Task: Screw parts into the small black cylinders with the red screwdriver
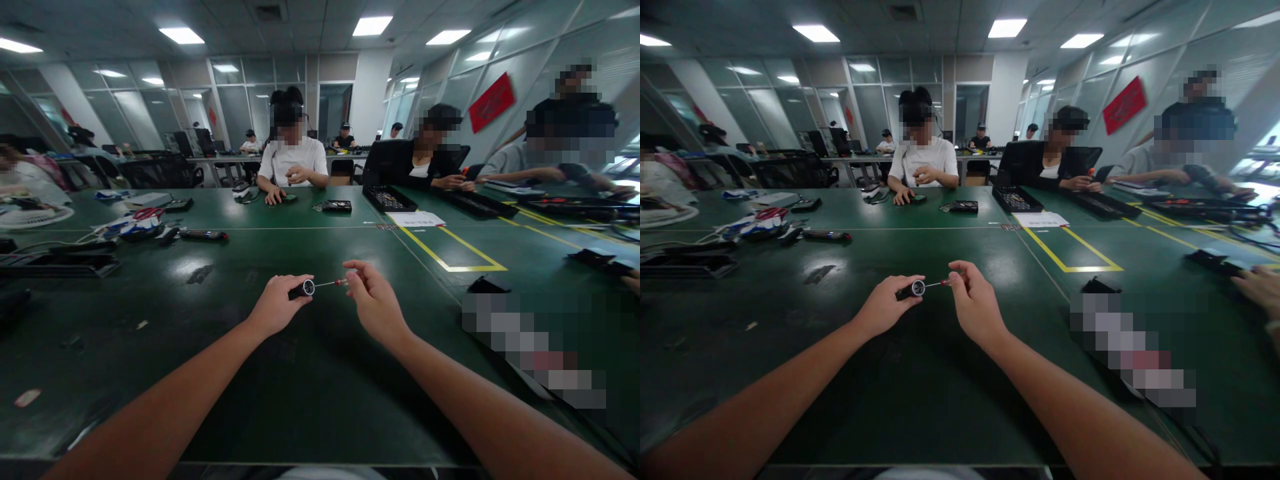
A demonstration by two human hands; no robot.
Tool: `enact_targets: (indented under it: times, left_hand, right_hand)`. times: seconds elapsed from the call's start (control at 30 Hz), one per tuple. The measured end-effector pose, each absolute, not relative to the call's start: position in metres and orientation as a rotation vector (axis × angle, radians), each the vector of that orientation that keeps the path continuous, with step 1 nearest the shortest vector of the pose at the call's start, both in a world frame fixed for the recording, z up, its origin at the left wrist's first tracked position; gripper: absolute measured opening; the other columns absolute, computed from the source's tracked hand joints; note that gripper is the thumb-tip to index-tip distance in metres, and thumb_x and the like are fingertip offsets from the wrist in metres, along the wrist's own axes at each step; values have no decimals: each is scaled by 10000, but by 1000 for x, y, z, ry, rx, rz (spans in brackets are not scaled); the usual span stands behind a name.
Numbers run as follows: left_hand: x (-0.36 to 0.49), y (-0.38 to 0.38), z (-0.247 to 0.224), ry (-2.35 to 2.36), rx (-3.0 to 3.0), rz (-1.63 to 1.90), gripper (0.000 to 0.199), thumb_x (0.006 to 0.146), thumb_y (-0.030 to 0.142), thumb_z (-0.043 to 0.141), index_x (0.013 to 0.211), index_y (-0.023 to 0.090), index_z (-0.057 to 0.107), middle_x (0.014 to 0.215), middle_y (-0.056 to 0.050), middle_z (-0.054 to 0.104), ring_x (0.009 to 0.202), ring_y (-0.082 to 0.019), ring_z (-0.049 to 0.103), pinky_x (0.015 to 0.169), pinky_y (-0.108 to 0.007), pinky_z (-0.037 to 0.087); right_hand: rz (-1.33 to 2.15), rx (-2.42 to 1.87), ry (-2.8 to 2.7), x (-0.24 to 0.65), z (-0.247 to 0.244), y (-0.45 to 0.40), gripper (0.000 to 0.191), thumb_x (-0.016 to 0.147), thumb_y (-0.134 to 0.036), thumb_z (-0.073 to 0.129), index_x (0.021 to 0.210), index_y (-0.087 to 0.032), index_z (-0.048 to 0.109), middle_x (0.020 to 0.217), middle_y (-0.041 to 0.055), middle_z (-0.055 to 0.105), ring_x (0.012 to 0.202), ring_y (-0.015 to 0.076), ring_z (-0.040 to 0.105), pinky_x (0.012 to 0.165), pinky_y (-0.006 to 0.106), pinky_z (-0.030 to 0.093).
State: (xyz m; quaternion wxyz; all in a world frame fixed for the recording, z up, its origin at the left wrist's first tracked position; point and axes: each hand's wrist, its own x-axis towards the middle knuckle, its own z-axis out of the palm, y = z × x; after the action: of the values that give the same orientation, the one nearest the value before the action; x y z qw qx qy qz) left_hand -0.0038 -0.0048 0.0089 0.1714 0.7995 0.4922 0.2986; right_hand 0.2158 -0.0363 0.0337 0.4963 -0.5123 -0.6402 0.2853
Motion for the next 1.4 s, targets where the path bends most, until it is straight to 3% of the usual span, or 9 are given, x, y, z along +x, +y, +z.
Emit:
enact_targets:
  times: [0.1, 0.23, 0.43, 0.6, 0.73, 0.97, 1.13, 1.33, 1.4]
  left_hand:
    - [-4, -5, 9, 1415, 2266, 840, 426, 889, 255, 711, 1307, 312, 647, 1101, -20, 709, 1026, -247, 600, 983, -440, 421]
    - [-5, -4, 7, 1406, 2282, 842, 425, 894, 273, 710, 1312, 313, 642, 1083, -23, 707, 1008, -238, 602, 983, -436, 424]
    - [-4, -5, 9, 1424, 2263, 836, 430, 895, 259, 705, 1316, 317, 638, 1110, -17, 705, 1025, -239, 607, 1014, -449, 415]
    - [-2, -6, 11, 1396, 2270, 844, 428, 887, 243, 715, 1303, 312, 648, 1101, -19, 706, 1036, -237, 607, 1031, -461, 406]
    - [-2, -6, 11, 1392, 2251, 854, 435, 874, 220, 723, 1296, 304, 655, 1094, -21, 707, 1032, -235, 614, 993, -432, 430]
    - [-1, -6, 11, 1372, 2264, 849, 435, 867, 206, 730, 1285, 306, 660, 1107, -23, 710, 1048, -241, 612, 1043, -469, 401]
    - [-2, -6, 11, 1383, 2249, 842, 426, 877, 221, 716, 1290, 305, 659, 1115, -26, 708, 1054, -242, 615, 1024, -451, 420]
    - [-3, -7, 11, 1365, 2261, 856, 424, 888, 234, 702, 1303, 300, 647, 1132, -28, 706, 1058, -239, 609, 996, -442, 434]
    - [-2, -8, 11, 1348, 2272, 842, 419, 887, 233, 702, 1297, 300, 650, 1127, -29, 709, 1056, -242, 609, 993, -448, 435]
  right_hand:
    - [746, -1198, -1530, 217, 31, -34, 309, 985, -436, 459, 1102, -213, 637, 831, 23, 641, 707, 180, 580, 640, 313, 450]
    - [704, -1263, -1540, 217, 33, -33, 440, 1001, -524, 393, 1007, -205, 696, 700, 10, 592, 623, 177, 543, 616, 322, 431]
    - [718, -1186, -1563, 217, 31, -34, 290, 982, -399, 468, 1140, -217, 628, 903, 35, 679, 741, 183, 601, 663, 315, 456]
    - [630, -1243, -1601, 216, 33, -36, 374, 1006, -481, 407, 1010, -222, 676, 730, 10, 614, 640, 176, 559, 618, 317, 425]
    - [644, -1211, -1599, 216, 33, -36, 284, 968, -390, 473, 1134, -210, 617, 869, 38, 675, 736, 190, 609, 674, 326, 462]
    - [642, -1235, -1623, 216, 36, -37, 375, 1005, -492, 417, 956, -223, 673, 767, 17, 635, 687, 183, 589, 658, 329, 440]
    - [654, -1207, -1647, 216, 33, -37, 277, 983, -386, 457, 1150, -218, 601, 861, 27, 664, 734, 186, 616, 687, 331, 468]
    - [646, -1218, -1619, 216, 34, -39, 330, 1012, -458, 401, 1032, -232, 642, 826, 24, 659, 706, 185, 603, 666, 328, 454]
    - [616, -1247, -1636, 216, 35, -39, 334, 1017, -456, 396, 1085, -237, 640, 813, 23, 659, 680, 185, 596, 652, 330, 446]
